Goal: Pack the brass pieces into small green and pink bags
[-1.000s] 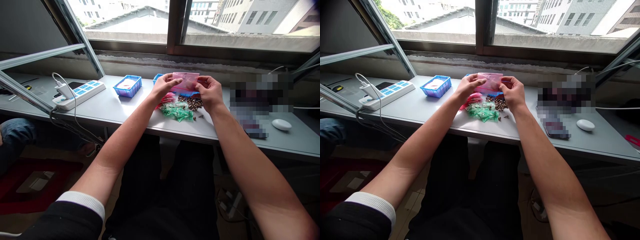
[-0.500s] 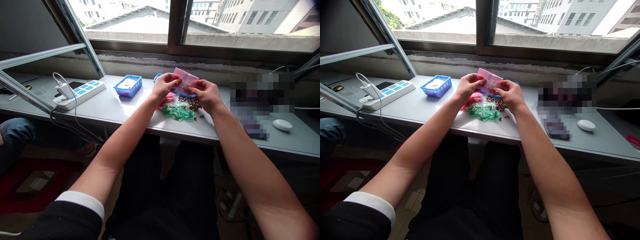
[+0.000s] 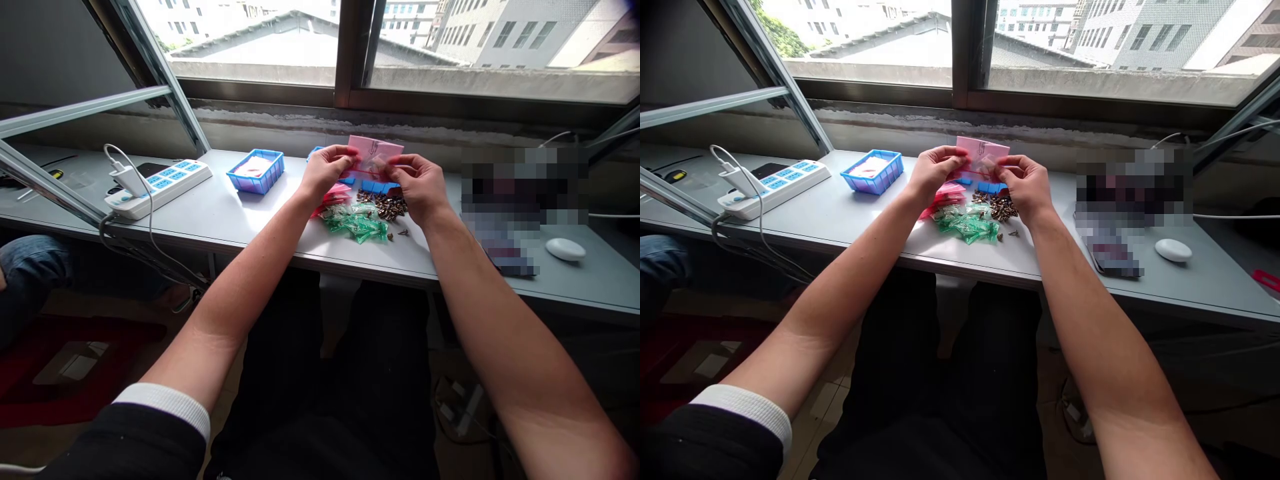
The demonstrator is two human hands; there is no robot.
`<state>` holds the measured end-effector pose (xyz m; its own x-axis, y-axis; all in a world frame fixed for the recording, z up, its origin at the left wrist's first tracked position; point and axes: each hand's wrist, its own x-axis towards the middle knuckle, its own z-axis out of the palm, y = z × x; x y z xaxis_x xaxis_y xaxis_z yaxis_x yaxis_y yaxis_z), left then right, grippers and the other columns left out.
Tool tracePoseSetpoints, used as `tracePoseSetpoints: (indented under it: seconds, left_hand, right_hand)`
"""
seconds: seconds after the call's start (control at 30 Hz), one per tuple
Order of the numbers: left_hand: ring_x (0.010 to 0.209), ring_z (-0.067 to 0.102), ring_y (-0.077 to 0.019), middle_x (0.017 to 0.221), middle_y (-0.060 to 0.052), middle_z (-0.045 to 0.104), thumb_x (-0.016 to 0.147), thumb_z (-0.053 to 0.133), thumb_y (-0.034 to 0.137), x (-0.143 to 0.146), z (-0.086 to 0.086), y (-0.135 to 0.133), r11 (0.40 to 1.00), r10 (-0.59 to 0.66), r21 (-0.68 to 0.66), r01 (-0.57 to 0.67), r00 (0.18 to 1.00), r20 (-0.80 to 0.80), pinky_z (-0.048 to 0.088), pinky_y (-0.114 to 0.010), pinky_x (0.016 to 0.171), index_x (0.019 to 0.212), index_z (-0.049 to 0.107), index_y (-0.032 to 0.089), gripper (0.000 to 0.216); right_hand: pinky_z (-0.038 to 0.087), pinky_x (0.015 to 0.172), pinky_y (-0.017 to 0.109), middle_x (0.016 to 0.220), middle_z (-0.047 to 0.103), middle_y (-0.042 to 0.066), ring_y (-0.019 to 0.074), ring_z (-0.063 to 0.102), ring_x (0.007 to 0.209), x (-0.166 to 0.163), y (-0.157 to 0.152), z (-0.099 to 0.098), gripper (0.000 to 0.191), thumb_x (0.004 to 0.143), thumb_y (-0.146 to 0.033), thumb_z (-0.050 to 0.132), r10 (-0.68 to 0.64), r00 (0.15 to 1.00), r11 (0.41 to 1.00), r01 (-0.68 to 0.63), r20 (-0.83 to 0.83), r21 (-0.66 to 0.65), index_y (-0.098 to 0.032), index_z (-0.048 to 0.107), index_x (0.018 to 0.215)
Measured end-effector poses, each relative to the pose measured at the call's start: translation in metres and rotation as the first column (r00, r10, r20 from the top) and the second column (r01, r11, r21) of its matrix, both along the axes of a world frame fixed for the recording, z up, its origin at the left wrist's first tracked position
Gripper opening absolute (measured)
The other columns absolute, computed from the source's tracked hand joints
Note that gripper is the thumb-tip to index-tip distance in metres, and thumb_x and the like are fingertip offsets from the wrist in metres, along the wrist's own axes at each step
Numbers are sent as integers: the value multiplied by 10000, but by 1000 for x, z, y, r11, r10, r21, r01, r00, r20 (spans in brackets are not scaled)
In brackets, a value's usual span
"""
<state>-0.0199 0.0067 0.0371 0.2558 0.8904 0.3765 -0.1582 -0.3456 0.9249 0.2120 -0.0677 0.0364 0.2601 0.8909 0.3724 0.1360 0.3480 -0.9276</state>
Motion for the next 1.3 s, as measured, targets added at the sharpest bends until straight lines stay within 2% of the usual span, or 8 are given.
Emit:
tracePoseSetpoints:
  seconds: [0.27,0.4,0.5,0.73,0.93,0.97,1.07,1.3]
  left_hand:
    - [1362,925,-280,1375,-138,985,1149,825,159,-2,7,-5,999,37,6,-37,998,-46,738,-434,1241,1269,934,179,163]
    - [1559,865,-324,1736,-114,863,1120,903,205,-6,6,-2,999,30,44,-28,999,-37,712,-446,1300,1223,966,212,120]
    - [1500,885,-298,1692,-87,881,1089,894,202,-6,3,1,998,-56,0,56,998,18,739,-434,1251,1245,977,235,179]
    - [1293,937,-214,1377,-91,974,1068,729,193,0,8,-7,989,-83,-119,86,996,32,710,-432,1354,1308,959,177,333]
    - [1475,896,-307,1471,-145,963,1182,743,548,-2,14,-12,979,-130,-149,140,989,77,722,-448,1343,1258,964,169,445]
    - [1471,896,-304,1459,-143,962,1155,814,511,-2,13,-11,983,-116,-135,124,991,66,714,-450,1349,1283,958,165,397]
    - [1434,912,-292,1474,-147,953,1068,926,298,-1,9,-10,989,-94,-109,98,995,42,698,-462,1362,1377,932,151,343]
    - [1370,948,-283,1518,-143,964,1038,850,108,0,11,-14,991,-31,-129,31,1000,-2,734,-485,1318,1762,749,241,743]
  right_hand:
    - [675,703,353,1049,913,37,211,861,920,-1,2,2,265,1078,-31,795,-60,997,998,58,52,34,-286,861,1042]
    - [776,928,392,1249,925,62,240,891,1094,2,10,-4,280,1033,-19,817,-144,976,985,125,164,120,-295,861,1029]
    - [776,1059,403,1311,923,68,254,895,1216,2,12,-5,309,1031,0,819,-163,975,979,140,152,151,-301,858,970]
    - [605,655,324,1007,853,-3,117,589,651,1,8,-3,324,1071,11,810,-147,986,988,143,72,61,-281,861,940]
    - [627,609,303,1196,886,55,207,851,930,5,8,-3,143,1151,-193,743,-24,999,1000,23,-41,-5,-300,825,1102]
    - [662,629,320,1198,883,52,228,869,963,6,9,-4,52,1148,-265,793,-13,999,1000,13,-39,-7,-313,809,1159]
    - [754,728,382,1227,890,47,277,894,1049,7,13,-8,321,1042,-378,971,-31,1000,999,31,-4,17,-349,762,1283]
    - [807,868,442,1337,917,52,317,921,1157,6,11,-3,597,977,-316,1030,-112,992,994,111,52,19,-385,765,1507]
